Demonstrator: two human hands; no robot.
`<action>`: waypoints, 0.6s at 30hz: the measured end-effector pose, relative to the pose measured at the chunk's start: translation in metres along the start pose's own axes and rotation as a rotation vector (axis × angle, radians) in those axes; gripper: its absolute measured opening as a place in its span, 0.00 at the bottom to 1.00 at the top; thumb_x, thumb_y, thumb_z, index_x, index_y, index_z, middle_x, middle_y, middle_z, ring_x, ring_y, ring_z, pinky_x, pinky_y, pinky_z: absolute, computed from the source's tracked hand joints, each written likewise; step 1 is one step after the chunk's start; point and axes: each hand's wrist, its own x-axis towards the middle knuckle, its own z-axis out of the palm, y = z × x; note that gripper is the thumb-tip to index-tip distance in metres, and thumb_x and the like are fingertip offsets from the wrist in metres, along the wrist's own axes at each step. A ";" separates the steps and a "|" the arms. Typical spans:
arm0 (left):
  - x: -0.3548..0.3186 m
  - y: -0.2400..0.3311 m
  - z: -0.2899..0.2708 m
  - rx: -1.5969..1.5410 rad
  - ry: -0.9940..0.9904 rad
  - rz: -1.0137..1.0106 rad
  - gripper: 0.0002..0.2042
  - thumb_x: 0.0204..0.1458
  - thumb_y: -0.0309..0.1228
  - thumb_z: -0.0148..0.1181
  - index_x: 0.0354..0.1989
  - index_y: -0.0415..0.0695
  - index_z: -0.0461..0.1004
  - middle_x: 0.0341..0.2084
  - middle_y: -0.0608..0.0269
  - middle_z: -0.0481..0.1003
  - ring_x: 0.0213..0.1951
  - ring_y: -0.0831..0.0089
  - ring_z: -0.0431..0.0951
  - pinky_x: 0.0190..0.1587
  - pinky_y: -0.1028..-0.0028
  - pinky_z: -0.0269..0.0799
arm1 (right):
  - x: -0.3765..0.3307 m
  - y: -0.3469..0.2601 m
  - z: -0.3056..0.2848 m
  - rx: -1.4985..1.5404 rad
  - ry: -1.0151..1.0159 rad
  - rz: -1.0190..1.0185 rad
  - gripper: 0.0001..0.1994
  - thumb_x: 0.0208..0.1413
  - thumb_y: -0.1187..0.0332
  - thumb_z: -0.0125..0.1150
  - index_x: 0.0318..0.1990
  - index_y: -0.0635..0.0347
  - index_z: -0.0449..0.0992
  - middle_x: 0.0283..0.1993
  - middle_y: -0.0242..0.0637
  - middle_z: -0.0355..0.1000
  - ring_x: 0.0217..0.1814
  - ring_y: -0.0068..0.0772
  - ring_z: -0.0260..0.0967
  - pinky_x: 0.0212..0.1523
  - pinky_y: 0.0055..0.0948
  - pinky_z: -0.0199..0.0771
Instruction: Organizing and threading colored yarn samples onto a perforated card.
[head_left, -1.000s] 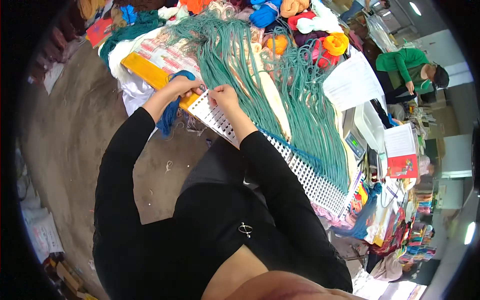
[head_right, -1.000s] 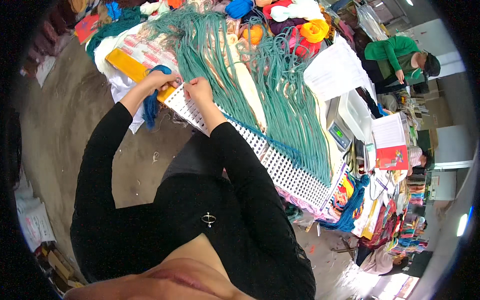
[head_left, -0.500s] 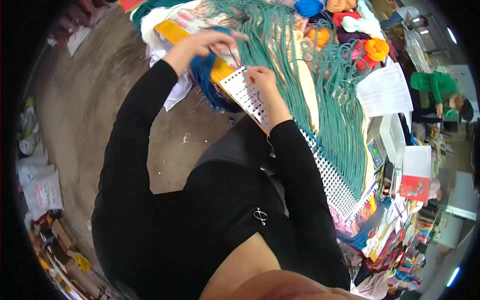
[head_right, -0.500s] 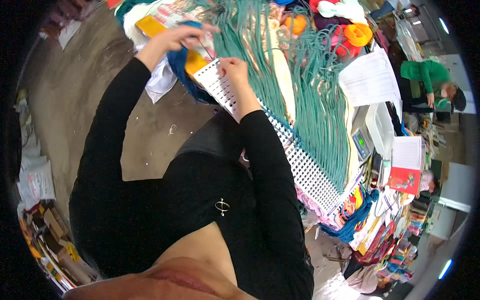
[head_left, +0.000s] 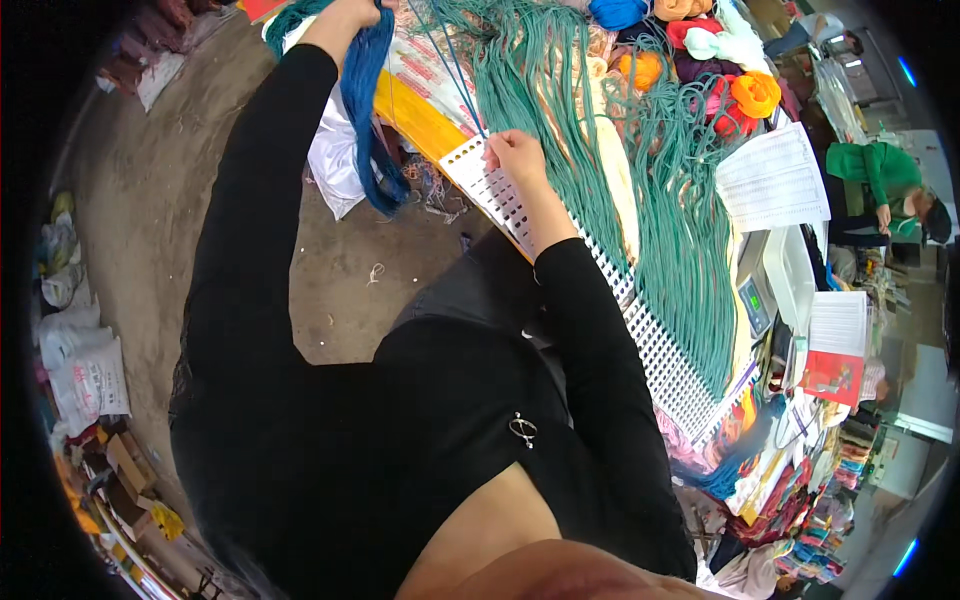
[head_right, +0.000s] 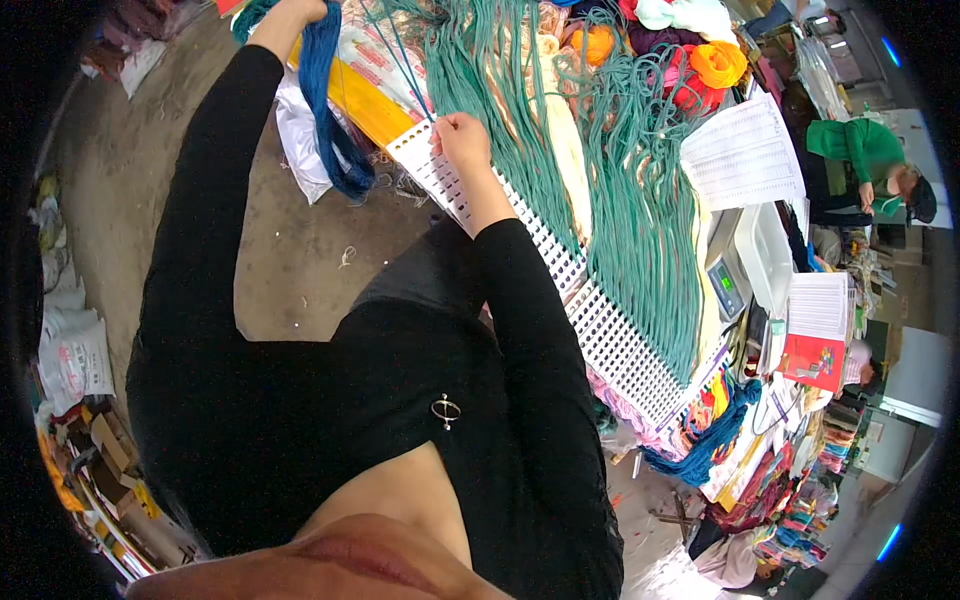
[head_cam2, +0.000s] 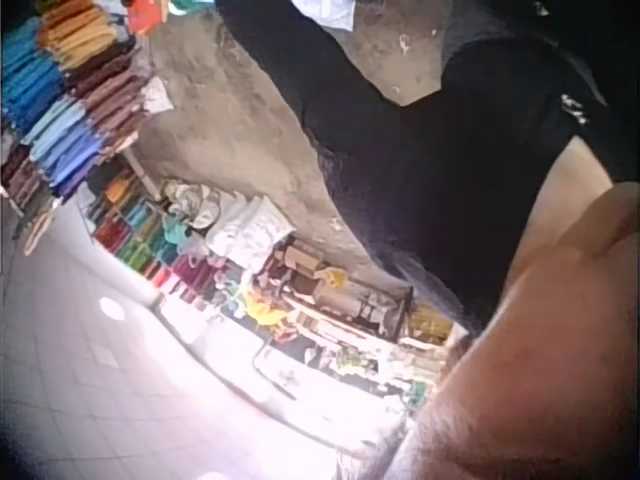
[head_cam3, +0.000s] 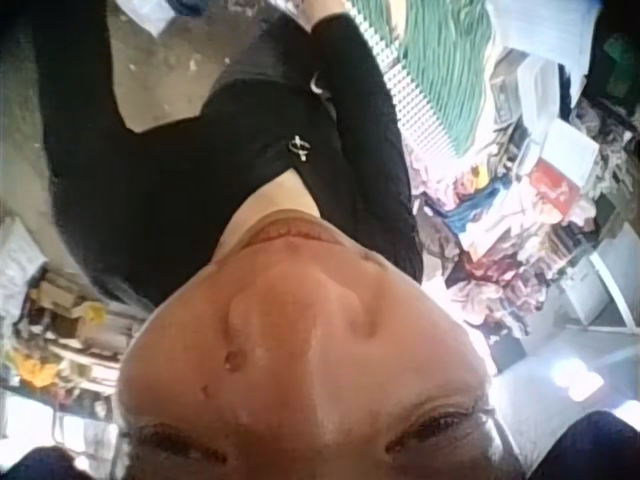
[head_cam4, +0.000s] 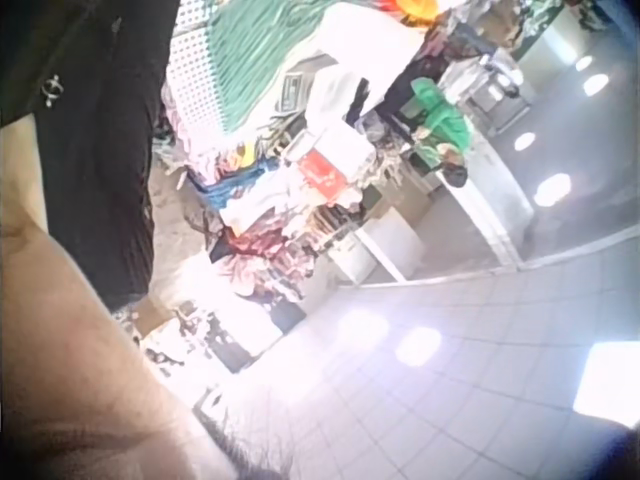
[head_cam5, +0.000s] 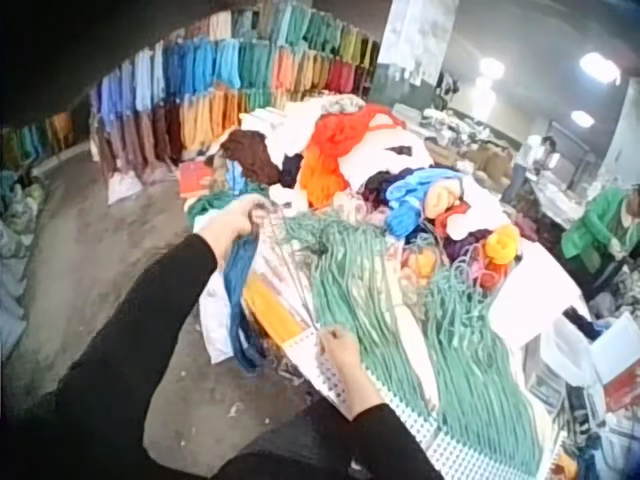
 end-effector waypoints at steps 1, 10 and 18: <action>0.040 -0.008 0.019 0.295 0.502 0.245 0.09 0.47 0.33 0.54 0.21 0.41 0.69 0.08 0.71 0.59 0.10 0.78 0.56 0.12 0.77 0.52 | 0.000 0.008 -0.019 0.005 0.072 0.019 0.07 0.49 0.71 0.50 0.27 0.66 0.72 0.19 0.35 0.71 0.17 0.24 0.68 0.20 0.24 0.67; 0.062 -0.177 0.142 0.365 0.457 0.023 0.20 0.57 0.42 0.44 0.47 0.37 0.69 0.42 0.62 0.71 0.40 0.73 0.71 0.42 0.77 0.71 | -0.016 -0.016 -0.016 0.109 0.147 -0.172 0.08 0.53 0.68 0.54 0.31 0.65 0.73 0.23 0.32 0.70 0.19 0.19 0.63 0.20 0.17 0.61; 0.072 -0.211 0.214 0.255 0.296 -0.016 0.21 0.59 0.42 0.40 0.53 0.38 0.64 0.36 0.59 0.72 0.28 0.77 0.71 0.21 0.78 0.67 | -0.054 -0.073 -0.009 0.468 0.122 -0.136 0.07 0.57 0.67 0.49 0.31 0.60 0.68 0.26 0.30 0.69 0.23 0.18 0.66 0.22 0.15 0.58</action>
